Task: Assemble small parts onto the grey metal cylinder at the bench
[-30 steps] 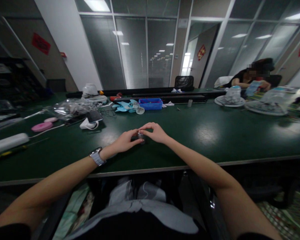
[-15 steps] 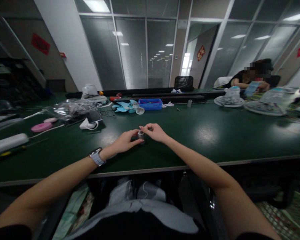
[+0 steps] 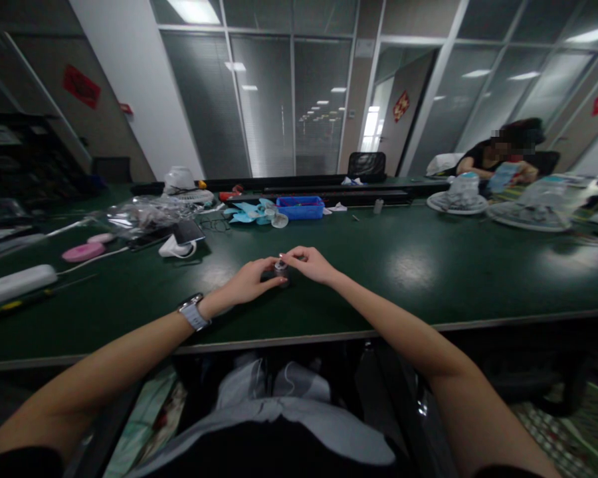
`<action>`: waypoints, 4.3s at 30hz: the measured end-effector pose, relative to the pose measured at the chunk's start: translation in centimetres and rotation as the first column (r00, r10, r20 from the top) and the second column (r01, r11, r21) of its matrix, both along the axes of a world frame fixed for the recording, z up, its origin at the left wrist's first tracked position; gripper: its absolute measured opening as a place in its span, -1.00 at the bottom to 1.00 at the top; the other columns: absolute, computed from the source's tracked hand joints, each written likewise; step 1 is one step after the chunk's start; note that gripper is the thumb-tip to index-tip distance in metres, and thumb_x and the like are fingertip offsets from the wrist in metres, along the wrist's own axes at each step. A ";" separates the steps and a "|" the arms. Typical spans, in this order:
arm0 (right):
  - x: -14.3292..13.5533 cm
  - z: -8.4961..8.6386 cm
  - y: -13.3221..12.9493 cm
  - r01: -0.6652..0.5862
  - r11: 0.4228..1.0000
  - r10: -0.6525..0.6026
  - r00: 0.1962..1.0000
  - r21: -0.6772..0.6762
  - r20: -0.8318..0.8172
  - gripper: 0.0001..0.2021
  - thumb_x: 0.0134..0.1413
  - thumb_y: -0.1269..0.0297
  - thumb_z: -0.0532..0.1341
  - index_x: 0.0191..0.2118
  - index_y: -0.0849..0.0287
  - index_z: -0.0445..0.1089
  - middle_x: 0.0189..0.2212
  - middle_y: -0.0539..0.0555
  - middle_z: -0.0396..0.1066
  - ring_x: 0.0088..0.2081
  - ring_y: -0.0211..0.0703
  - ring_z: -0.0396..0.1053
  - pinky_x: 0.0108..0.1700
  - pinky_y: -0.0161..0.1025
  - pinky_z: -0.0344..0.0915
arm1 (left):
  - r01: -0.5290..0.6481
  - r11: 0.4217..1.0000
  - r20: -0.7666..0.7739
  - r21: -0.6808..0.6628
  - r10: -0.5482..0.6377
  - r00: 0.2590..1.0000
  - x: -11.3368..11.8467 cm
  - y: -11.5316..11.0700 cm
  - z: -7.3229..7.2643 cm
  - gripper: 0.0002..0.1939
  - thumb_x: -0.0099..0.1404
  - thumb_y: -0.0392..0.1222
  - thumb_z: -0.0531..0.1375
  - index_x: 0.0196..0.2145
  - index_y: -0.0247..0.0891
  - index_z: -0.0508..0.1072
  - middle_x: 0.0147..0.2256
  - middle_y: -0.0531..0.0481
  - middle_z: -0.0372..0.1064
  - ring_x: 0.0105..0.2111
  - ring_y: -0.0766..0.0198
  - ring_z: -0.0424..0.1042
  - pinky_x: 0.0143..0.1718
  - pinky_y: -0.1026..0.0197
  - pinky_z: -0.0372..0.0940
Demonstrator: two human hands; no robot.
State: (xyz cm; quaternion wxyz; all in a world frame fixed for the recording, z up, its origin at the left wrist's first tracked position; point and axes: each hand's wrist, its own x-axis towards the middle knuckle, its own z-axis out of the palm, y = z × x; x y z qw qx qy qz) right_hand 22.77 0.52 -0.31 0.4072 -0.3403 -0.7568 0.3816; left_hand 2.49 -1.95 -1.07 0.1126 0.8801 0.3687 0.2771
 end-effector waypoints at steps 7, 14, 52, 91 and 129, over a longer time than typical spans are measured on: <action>-0.1 0.3 -0.5 0.003 0.998 -0.009 0.995 0.066 0.098 -0.69 -0.04 0.06 0.30 -0.27 0.19 0.54 -0.22 0.11 0.47 -0.27 -0.19 0.41 -0.26 -0.25 0.31 | -0.013 1.000 -0.022 0.019 0.014 1.000 0.1 -0.1 0.2 -0.57 0.26 0.08 0.16 0.00 -0.18 0.37 -0.17 -0.07 0.47 -0.18 0.13 0.44 -0.12 0.13 0.31; -0.5 0.3 -0.6 0.086 0.985 -0.102 0.989 0.147 0.106 -0.69 -0.05 0.02 0.30 -0.38 0.22 0.51 -0.32 0.10 0.50 -0.29 -0.18 0.41 -0.24 -0.24 0.28 | -0.001 1.000 -0.033 0.015 0.002 0.999 0.1 0.0 0.1 -0.62 0.27 0.06 0.14 -0.05 -0.19 0.39 -0.18 -0.06 0.46 -0.20 0.14 0.44 -0.15 0.14 0.30; 4.3 -0.5 2.4 -0.084 0.964 -0.077 0.823 0.254 0.563 -0.78 -0.06 0.02 0.33 -0.27 -0.07 0.57 -0.05 0.10 0.39 0.03 0.08 0.24 0.11 0.15 0.06 | -0.177 0.982 -0.064 0.064 0.181 0.981 -0.2 0.1 -0.2 -0.53 0.26 0.16 0.12 -0.02 -0.20 0.36 -0.20 -0.09 0.47 -0.19 0.09 0.43 -0.18 0.11 0.29; -0.8 0.3 0.0 0.144 0.960 -0.181 0.973 0.241 0.142 -0.69 -0.04 0.03 0.29 -0.47 0.23 0.43 -0.45 0.05 0.44 -0.41 -0.25 0.35 -0.30 -0.25 0.26 | -0.019 1.000 0.010 -0.006 0.019 1.000 -0.1 0.0 0.1 -0.60 0.28 0.04 0.14 -0.01 -0.20 0.37 -0.24 -0.05 0.47 -0.28 0.18 0.44 -0.25 0.18 0.29; -0.3 0.7 -0.6 0.137 0.939 -0.164 0.984 0.314 0.062 -0.68 -0.11 0.02 0.34 -0.53 0.24 0.50 -0.48 0.04 0.36 -0.47 -0.31 0.30 -0.42 -0.31 0.22 | 0.020 0.999 -0.004 0.030 -0.019 1.000 0.2 -0.4 0.2 -0.57 0.25 0.12 0.16 -0.06 -0.22 0.41 -0.22 -0.06 0.48 -0.24 0.15 0.44 -0.18 0.16 0.30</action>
